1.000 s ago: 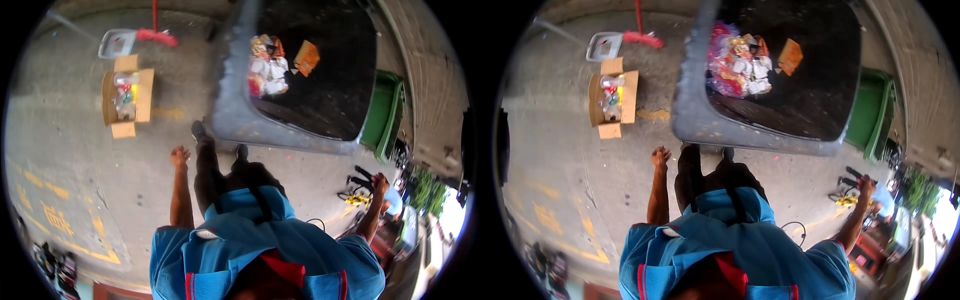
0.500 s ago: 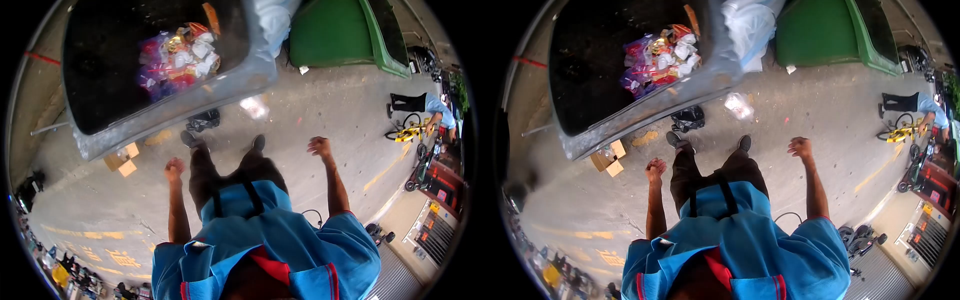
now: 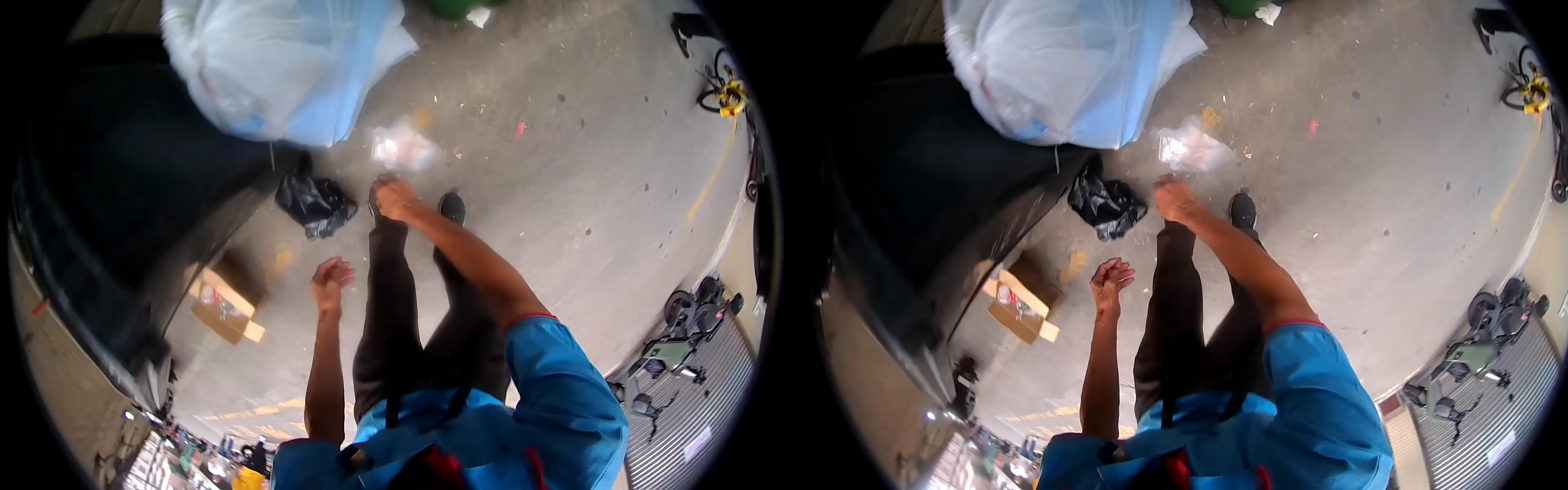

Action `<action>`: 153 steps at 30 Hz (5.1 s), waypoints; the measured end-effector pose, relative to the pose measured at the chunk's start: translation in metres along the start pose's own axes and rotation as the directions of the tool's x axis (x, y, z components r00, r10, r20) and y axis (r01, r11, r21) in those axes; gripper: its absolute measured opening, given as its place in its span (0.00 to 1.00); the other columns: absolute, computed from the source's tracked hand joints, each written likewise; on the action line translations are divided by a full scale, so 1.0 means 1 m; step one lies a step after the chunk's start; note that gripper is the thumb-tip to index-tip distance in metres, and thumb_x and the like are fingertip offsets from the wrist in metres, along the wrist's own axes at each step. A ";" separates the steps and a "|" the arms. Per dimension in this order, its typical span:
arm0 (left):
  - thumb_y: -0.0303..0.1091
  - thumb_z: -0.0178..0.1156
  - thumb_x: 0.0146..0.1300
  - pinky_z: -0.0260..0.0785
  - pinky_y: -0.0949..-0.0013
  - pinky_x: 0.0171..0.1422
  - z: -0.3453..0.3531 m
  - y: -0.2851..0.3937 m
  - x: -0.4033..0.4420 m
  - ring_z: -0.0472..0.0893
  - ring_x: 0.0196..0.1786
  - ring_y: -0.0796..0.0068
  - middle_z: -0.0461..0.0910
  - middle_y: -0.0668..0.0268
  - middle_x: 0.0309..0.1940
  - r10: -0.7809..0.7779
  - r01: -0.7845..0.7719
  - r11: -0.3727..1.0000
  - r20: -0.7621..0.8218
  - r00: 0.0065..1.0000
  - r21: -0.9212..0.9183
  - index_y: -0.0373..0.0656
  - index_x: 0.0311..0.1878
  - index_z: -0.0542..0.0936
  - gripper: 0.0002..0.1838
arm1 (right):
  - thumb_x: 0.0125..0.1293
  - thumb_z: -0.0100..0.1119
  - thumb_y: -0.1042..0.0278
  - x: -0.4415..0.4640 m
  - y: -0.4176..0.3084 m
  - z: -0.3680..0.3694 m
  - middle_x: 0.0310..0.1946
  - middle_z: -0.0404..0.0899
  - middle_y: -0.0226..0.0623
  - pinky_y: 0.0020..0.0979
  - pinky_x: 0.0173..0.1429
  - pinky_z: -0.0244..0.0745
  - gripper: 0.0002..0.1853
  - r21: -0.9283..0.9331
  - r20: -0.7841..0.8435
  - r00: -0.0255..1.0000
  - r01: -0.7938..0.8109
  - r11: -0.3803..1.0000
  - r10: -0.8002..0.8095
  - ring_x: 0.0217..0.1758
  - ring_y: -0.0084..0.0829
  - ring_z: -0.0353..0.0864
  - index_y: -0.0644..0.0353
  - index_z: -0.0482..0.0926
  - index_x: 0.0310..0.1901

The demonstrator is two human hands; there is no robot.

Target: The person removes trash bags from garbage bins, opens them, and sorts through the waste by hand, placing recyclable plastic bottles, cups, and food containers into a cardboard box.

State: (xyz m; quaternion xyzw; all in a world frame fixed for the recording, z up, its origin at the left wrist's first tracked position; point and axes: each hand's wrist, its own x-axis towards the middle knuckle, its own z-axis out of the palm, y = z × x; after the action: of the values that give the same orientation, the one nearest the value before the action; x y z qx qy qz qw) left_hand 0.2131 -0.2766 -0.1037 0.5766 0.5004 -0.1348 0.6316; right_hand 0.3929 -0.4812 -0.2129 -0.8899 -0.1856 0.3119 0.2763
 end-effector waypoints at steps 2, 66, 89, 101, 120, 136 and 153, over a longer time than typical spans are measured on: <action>0.34 0.60 0.66 0.80 0.65 0.43 0.025 -0.002 0.060 0.85 0.39 0.64 0.82 0.57 0.40 0.013 -0.020 0.997 0.094 0.995 0.072 0.37 0.52 0.77 0.15 | 0.52 0.59 0.70 0.064 0.025 0.049 0.49 0.78 0.48 0.46 0.50 0.77 0.12 -0.014 -0.136 0.984 0.110 0.994 -0.110 0.55 0.45 0.78 0.60 0.81 0.40; 0.27 0.65 0.53 0.64 0.75 0.21 0.184 0.246 -0.163 0.69 0.20 0.85 0.74 0.70 0.17 0.452 -0.449 0.892 0.121 0.884 -0.051 0.41 0.19 0.72 0.12 | 0.48 0.71 0.65 -0.195 -0.152 -0.315 0.31 0.73 0.34 0.36 0.36 0.72 0.17 -0.245 -0.480 0.714 0.448 0.860 -0.509 0.37 0.36 0.76 0.57 0.78 0.40; 0.57 0.59 0.64 0.74 0.56 0.50 -0.141 0.467 -0.236 0.80 0.50 0.67 0.78 0.63 0.51 0.807 -0.407 0.314 0.015 0.590 -0.858 0.47 0.60 0.70 0.30 | 0.55 0.67 0.71 -0.064 -0.567 -0.361 0.26 0.79 0.32 0.31 0.29 0.72 0.05 -0.318 -0.551 -0.146 0.947 0.045 -0.822 0.28 0.33 0.77 0.60 0.83 0.32; 0.51 0.62 0.61 0.72 0.54 0.46 -0.163 0.468 -0.166 0.79 0.48 0.61 0.76 0.56 0.51 0.572 -0.586 0.627 -0.208 0.794 -0.513 0.44 0.62 0.68 0.31 | 0.65 0.52 0.51 -0.031 -0.578 -0.347 0.29 0.81 0.52 0.45 0.40 0.74 0.22 -0.086 -0.125 0.669 0.728 0.680 -0.732 0.36 0.52 0.82 0.65 0.83 0.36; 0.56 0.56 0.64 0.74 0.52 0.53 -0.220 0.472 -0.120 0.79 0.53 0.52 0.74 0.53 0.55 0.558 -0.397 0.665 0.069 0.827 -0.633 0.41 0.64 0.67 0.33 | 0.72 0.47 0.60 0.065 -0.539 -0.334 0.25 0.84 0.41 0.27 0.18 0.74 0.20 0.117 -0.178 0.841 0.534 0.837 -0.511 0.22 0.32 0.85 0.69 0.82 0.34; 0.59 0.57 0.62 0.75 0.47 0.55 -0.231 0.487 -0.104 0.77 0.52 0.49 0.73 0.52 0.54 0.600 -0.222 0.551 0.197 0.775 -0.805 0.40 0.66 0.65 0.38 | 0.75 0.42 0.59 0.060 -0.531 -0.343 0.30 0.85 0.45 0.26 0.18 0.74 0.22 0.645 -0.073 0.977 0.201 0.737 -0.202 0.20 0.30 0.83 0.73 0.78 0.40; 0.60 0.70 0.41 0.73 0.55 0.59 -0.242 0.501 -0.083 0.79 0.56 0.49 0.79 0.46 0.51 0.598 -0.131 0.189 -0.008 0.802 0.973 0.49 0.67 0.70 0.47 | 0.70 0.46 0.53 0.047 -0.521 -0.372 0.18 0.82 0.40 0.40 0.41 0.77 0.24 0.090 -0.229 0.920 0.346 0.934 -0.319 0.25 0.40 0.85 0.64 0.83 0.29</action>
State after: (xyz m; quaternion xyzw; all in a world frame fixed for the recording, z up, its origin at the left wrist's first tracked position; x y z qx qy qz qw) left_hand 0.4337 0.0484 0.2985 0.9501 0.2779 -0.1259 0.0652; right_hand 0.5895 -0.1919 0.3253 -0.8536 -0.2835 0.1758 0.4001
